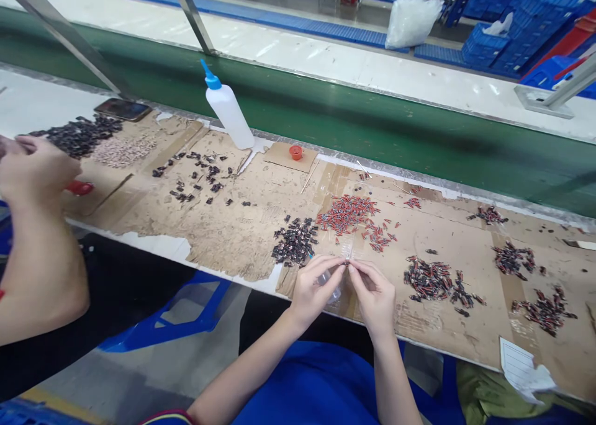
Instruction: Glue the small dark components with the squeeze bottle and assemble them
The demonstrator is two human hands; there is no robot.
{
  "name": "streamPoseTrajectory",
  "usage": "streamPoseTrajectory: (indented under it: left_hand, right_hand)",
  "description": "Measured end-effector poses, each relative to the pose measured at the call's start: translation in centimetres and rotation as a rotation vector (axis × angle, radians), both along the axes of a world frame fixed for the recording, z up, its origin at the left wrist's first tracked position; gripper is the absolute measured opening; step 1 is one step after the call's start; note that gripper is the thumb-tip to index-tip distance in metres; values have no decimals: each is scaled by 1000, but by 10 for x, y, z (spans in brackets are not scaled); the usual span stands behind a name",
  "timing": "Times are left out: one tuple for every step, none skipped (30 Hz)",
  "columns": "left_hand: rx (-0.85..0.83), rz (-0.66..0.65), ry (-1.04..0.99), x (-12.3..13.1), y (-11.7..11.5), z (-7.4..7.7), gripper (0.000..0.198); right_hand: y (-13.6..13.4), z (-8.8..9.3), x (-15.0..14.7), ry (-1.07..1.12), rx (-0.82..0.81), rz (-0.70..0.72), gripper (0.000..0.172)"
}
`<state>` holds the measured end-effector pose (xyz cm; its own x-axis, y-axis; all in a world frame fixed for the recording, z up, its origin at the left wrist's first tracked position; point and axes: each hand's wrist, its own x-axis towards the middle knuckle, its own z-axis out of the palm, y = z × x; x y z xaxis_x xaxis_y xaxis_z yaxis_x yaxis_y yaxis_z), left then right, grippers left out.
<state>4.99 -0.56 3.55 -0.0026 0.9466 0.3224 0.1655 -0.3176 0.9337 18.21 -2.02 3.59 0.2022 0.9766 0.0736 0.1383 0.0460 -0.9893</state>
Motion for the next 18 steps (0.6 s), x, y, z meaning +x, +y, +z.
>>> streamPoseTrajectory:
  left_hand:
    - [-13,3,-6,0,0,1,13]
    - [-35,5,-17,1,0,1,13]
    - [-62,9,-34,2,0,1,14]
    - [-95,14,-57,3,-1,1,16]
    - [-129,21,-83,4,-1,0,17]
    - [-160,27,-109,5,-2,-1,19]
    - [-186,34,-132,7,-3,-1,20]
    - [-206,39,-151,8,-4,-2,21]
    - [-222,42,-165,9,-5,-2,22]
    - [-233,46,-174,9,-6,-3,23]
    - [-239,49,-182,10,-7,-3,24]
    - [-245,50,-189,10,-8,-3,25]
    - [-250,49,-196,10,-8,-3,25]
    - [-253,47,-203,11,-9,-3,25]
    - [-256,44,-210,11,-9,-3,25]
    - [-256,41,-217,11,-9,-3,25]
    - [-255,37,-223,11,-8,-3,24]
    - [-251,35,-224,11,-8,-4,24]
  right_hand:
    - [1,0,1,27,4,5,15]
    - [1,-1,1,63,5,7,17]
    - [1,-2,2,102,1,7,20]
    - [1,-3,2,137,-7,2,23]
    - [1,-4,2,163,-13,-5,26]
    - [1,-5,3,176,-13,-16,28]
    - [1,-6,2,175,-7,-32,29]
    - [1,-7,2,163,4,-49,29]
    - [0,-7,2,140,19,-64,28]
    - [0,-8,1,108,36,-73,26]
    - [-1,-8,1,70,51,-73,24]
    - [-1,-8,1,31,65,-68,22]
    - [-1,-7,1,-5,78,-58,20]
    - [-2,-7,1,-34,88,-47,19]
    - [-2,-7,2,-52,94,-40,19]
    - [-2,-6,2,-60,94,-39,18]
    - [-2,-5,2,-58,87,-40,17]
    - [-2,-3,2,-48,74,-42,17]
